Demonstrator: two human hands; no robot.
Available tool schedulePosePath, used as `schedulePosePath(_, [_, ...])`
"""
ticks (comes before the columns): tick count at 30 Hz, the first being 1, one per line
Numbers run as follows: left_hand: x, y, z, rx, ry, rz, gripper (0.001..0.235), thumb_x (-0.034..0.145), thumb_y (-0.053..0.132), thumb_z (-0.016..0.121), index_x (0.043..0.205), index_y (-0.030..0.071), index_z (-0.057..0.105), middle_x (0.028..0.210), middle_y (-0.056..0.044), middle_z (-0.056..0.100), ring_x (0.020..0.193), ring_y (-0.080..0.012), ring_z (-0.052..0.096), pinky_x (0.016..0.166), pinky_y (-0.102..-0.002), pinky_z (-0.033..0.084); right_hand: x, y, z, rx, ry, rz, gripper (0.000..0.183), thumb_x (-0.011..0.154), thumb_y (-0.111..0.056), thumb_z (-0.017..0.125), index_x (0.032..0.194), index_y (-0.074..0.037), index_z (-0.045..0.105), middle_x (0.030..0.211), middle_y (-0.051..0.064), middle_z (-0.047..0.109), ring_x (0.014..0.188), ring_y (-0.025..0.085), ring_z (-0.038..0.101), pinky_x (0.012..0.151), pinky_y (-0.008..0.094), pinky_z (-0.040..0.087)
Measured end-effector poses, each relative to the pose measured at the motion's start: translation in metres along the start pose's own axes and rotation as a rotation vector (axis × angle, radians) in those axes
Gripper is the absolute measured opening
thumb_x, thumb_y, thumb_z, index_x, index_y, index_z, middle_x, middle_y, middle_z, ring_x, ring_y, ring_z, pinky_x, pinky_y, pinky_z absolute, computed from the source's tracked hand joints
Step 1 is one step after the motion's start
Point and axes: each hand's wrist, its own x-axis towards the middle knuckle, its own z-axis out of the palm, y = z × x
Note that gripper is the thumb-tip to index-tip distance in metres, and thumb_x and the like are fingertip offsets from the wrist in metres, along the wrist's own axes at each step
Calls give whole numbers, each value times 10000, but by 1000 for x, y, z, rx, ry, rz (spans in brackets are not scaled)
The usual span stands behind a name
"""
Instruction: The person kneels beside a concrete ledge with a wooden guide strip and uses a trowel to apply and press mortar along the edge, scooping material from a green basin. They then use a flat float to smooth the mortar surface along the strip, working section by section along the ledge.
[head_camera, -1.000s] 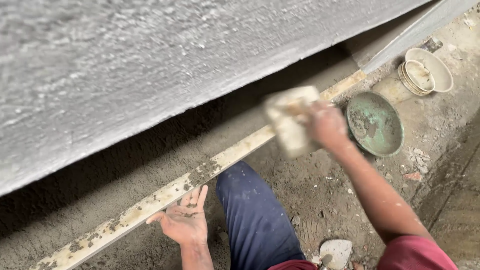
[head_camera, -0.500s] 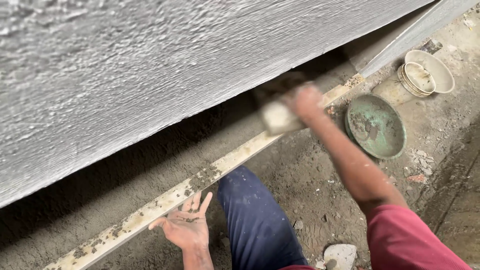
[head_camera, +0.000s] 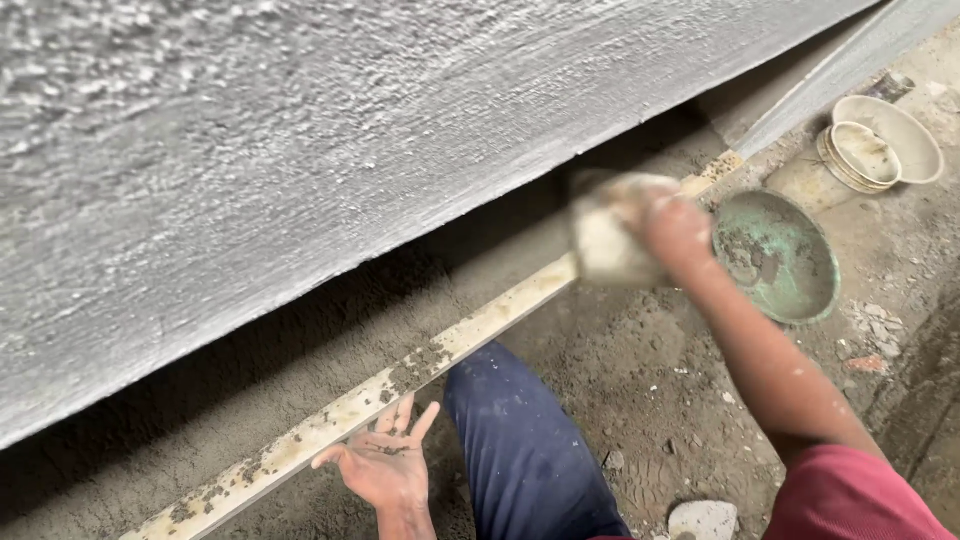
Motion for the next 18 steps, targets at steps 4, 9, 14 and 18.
schedulePosePath(4, [-5, 6, 11, 81, 84, -79, 1176, 750, 786, 601, 1294, -96, 45, 1658, -352, 193, 1477, -627, 294, 976, -885, 364, 56, 28, 25, 483, -37, 480, 656, 1089, -595, 477, 1414, -26, 511, 1127, 188, 681, 914, 286, 710, 650, 417, 583])
schedulePosePath(9, [-9, 9, 22, 142, 99, -95, 1210, 576, 735, 714, 1498, 47, 339, 1610, -312, 210, 1454, -573, 281, 982, -860, 358, 161, -2, 189, -161, -28, 320, 460, 982, -438, 581, 1261, -76, 633, 1225, 136, 683, 1097, 255, 658, 946, 419, 518])
schedulePosePath(14, [-8, 8, 18, 126, 118, -101, 1206, 704, 750, 657, 1558, 126, 78, 1612, -355, 189, 1488, -581, 298, 1066, -833, 351, 115, -99, 85, 103, 282, 35, 327, 1009, -407, 590, 1055, -105, 706, 887, 64, 688, 801, 225, 660, 699, 413, 512])
schedulePosePath(18, [-5, 4, 9, 63, 36, -56, 1358, 831, 841, 562, 1263, -206, -188, 1652, -436, 249, 1496, -613, 292, 1014, -870, 319, 51, -130, -7, 258, 485, -138, 320, 1026, -388, 597, 932, -123, 750, 685, 20, 689, 623, 207, 661, 550, 410, 509])
